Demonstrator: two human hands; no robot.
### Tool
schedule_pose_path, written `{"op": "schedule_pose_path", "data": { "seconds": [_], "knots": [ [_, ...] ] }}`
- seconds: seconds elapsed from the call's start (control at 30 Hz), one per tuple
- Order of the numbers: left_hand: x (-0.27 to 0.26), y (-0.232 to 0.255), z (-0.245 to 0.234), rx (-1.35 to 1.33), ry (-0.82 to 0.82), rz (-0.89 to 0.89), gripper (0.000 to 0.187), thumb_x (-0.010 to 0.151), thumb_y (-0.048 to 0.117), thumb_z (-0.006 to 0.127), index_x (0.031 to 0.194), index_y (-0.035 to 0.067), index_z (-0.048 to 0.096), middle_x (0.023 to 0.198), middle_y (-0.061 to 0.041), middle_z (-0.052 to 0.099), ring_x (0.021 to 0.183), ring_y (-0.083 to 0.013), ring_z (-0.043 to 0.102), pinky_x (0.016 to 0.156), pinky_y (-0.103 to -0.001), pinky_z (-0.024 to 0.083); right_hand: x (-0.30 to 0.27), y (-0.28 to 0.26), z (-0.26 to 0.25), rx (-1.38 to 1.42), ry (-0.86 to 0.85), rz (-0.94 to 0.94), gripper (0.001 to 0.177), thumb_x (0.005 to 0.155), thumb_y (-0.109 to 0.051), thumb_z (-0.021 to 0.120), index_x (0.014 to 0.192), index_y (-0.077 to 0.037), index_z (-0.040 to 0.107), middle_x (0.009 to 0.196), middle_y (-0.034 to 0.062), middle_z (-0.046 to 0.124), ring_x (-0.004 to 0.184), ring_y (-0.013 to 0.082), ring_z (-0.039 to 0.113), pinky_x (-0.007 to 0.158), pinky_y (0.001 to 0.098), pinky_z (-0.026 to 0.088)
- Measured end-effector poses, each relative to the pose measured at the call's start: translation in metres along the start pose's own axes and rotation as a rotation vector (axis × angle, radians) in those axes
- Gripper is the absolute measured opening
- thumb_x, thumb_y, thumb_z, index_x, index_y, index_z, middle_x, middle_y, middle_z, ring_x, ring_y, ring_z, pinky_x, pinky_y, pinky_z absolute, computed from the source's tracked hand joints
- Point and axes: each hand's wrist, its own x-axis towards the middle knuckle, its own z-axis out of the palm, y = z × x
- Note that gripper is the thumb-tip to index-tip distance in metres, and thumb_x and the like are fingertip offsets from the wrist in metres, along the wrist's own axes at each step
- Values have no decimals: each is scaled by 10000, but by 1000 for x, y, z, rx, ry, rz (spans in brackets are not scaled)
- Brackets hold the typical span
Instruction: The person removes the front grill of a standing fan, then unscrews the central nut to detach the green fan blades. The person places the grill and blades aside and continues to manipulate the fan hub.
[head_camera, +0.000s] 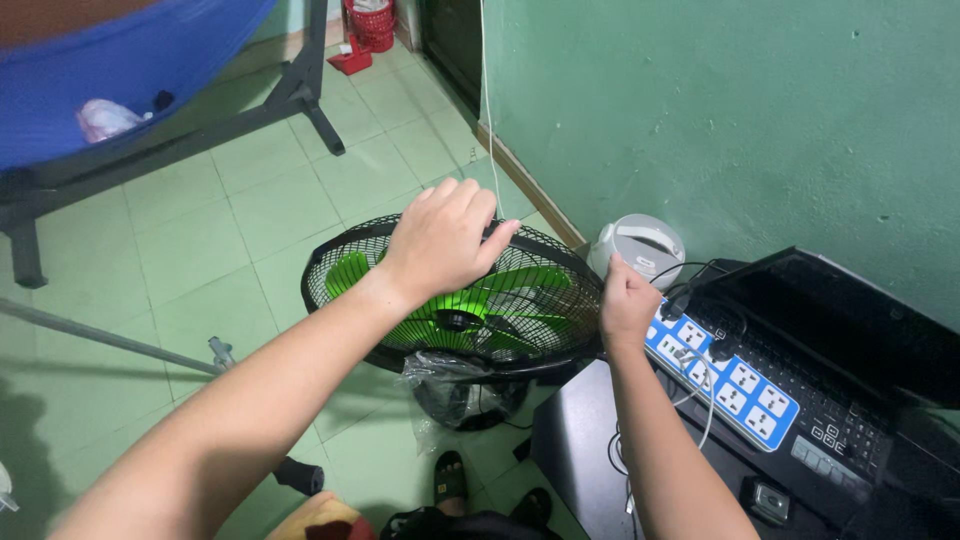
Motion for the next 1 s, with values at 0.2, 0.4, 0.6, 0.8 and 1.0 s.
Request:
{"op": "schedule_pose_path", "data": {
  "seconds": [0.2, 0.4, 0.6, 0.8, 1.0],
  "knots": [
    [-13, 4, -13, -27, 11, 32, 321, 903, 361, 754, 886, 68, 624, 913, -89, 578, 885, -304, 557, 764, -437, 442, -14, -9, -6, -7, 34, -13, 449, 1056, -277, 611, 741, 39, 568, 608, -9, 479, 620, 66, 405, 570, 303, 384],
    [-60, 8, -21, 30, 91, -72, 493, 913, 467, 775, 1179, 73, 643, 1164, -113, 580, 1125, -325, 531, 963, -477, 403, -27, -58, -18, -67, -38, -368, 282, 1055, -159, 685, 868, 33, 599, 778, 81, 555, 727, 155, 525, 718, 306, 452],
    [-92, -27, -38, 31, -10, -66, 909, 819, 648, 831, 1423, 52, 505, 1367, -194, 517, 1301, -380, 475, 1068, -532, 339, -19, -125, -7, -152, -409, -675, 397, 927, -220, 834, 1153, 15, 608, 1119, 161, 638, 1039, 284, 630, 925, 386, 521],
    [-127, -56, -52, -54, -160, -202, 1137, 673, 644, 936, 1503, 86, 396, 1441, -186, 437, 1351, -398, 407, 1095, -554, 322, -25, -134, 9, -149, -550, -540, 608, 889, -329, 908, 1195, 36, 530, 1147, 170, 677, 1069, 290, 676, 971, 388, 540],
    [-133, -51, -41, -58, -82, -251, 1128, 614, 587, 985, 1472, 124, 417, 1353, -176, 391, 1285, -414, 354, 1091, -555, 320, -28, -126, 16, -232, -425, -610, 546, 924, -293, 934, 1185, 28, 577, 1109, 177, 713, 1008, 278, 695, 933, 374, 557]
  ]
}}
